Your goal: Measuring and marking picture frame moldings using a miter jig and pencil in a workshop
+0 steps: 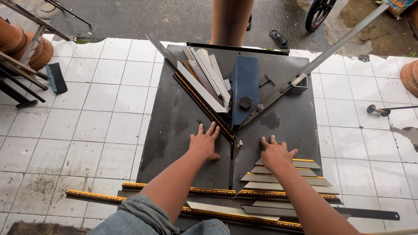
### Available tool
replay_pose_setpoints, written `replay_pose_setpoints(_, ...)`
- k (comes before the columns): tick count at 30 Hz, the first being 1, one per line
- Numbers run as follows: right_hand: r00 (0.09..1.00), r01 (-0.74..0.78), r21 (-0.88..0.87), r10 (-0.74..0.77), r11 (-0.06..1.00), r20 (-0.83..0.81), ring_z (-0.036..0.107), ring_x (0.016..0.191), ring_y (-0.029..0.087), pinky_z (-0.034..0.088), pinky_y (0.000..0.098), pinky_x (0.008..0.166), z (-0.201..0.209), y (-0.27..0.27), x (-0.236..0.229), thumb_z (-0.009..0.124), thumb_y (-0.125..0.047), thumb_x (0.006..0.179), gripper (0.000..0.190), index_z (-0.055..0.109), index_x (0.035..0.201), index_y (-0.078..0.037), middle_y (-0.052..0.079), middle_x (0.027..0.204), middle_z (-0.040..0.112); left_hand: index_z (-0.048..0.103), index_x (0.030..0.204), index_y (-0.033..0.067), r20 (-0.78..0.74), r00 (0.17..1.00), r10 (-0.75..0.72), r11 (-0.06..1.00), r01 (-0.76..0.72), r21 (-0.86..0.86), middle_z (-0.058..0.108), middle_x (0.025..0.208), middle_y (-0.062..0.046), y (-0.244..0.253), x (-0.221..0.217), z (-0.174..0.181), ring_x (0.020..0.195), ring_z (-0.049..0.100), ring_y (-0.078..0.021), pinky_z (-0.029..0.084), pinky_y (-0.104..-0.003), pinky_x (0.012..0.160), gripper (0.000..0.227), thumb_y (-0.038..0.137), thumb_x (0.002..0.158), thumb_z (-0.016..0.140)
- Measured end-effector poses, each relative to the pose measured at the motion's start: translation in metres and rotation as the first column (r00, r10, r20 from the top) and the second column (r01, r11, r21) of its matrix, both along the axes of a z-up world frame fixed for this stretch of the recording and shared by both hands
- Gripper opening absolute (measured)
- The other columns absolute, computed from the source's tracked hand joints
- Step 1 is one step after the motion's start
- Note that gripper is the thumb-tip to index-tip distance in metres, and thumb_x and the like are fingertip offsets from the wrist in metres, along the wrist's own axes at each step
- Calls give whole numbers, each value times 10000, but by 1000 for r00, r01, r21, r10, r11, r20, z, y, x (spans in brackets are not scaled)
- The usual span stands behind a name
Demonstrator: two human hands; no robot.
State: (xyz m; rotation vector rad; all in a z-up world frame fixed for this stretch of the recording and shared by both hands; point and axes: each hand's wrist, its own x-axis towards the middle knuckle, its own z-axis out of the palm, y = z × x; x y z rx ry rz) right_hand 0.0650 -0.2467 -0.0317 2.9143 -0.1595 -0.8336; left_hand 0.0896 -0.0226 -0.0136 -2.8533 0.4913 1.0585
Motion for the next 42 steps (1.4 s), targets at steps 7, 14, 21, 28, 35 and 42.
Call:
replay_pose_setpoints(7,964,229,231,-252,946,79,335,1234,372,358,691,778,-37,20,-29,457,-363,828,471,448,1288,-264,114,1414,298,18,1420,189,9,1000,-10,1000,10,7,-12,1486,-9,2,-35,-9,1335,94,-352,348,-557,917,931,519,736,556)
replay_pose_setpoints(14,955,-49,258,-31,965,296,545,929,257,494,441,713,-4,56,-53,608,-354,793,271,540,1029,-239,46,960,495,90,1417,196,18,1000,-22,1000,22,-21,77,1481,-17,7,-34,-2,1324,162,-343,328,-565,927,879,517,726,526)
replay_pose_setpoints(21,953,87,321,-172,943,250,590,848,227,463,418,695,30,58,-80,609,-464,711,274,607,767,-196,5,777,634,280,1353,156,61,991,117,933,-89,-348,208,1432,-98,12,-85,25,1310,174,-374,279,-566,974,582,329,837,484)
replay_pose_setpoints(28,634,401,848,-773,346,16,393,574,125,344,278,587,74,42,-135,687,-251,737,344,398,612,-113,-15,593,431,286,656,161,-75,848,525,636,-449,-628,291,506,32,67,-166,9,451,256,-96,208,-291,435,365,360,961,317)
replay_pose_setpoints(35,415,483,861,-824,-161,-387,502,690,184,413,282,600,119,37,-141,482,-131,868,210,539,1053,-49,146,931,650,309,614,145,-137,752,644,480,-538,-693,324,527,30,98,-183,17,493,282,-87,223,-304,474,395,360,937,382)
replay_pose_setpoints(42,284,274,643,-578,-715,-765,504,736,159,450,249,623,115,13,-119,460,-191,887,190,578,998,-92,67,951,598,547,1033,163,-124,931,343,426,-272,-863,521,1099,-18,23,-142,85,909,576,-177,454,-351,751,198,144,840,507)
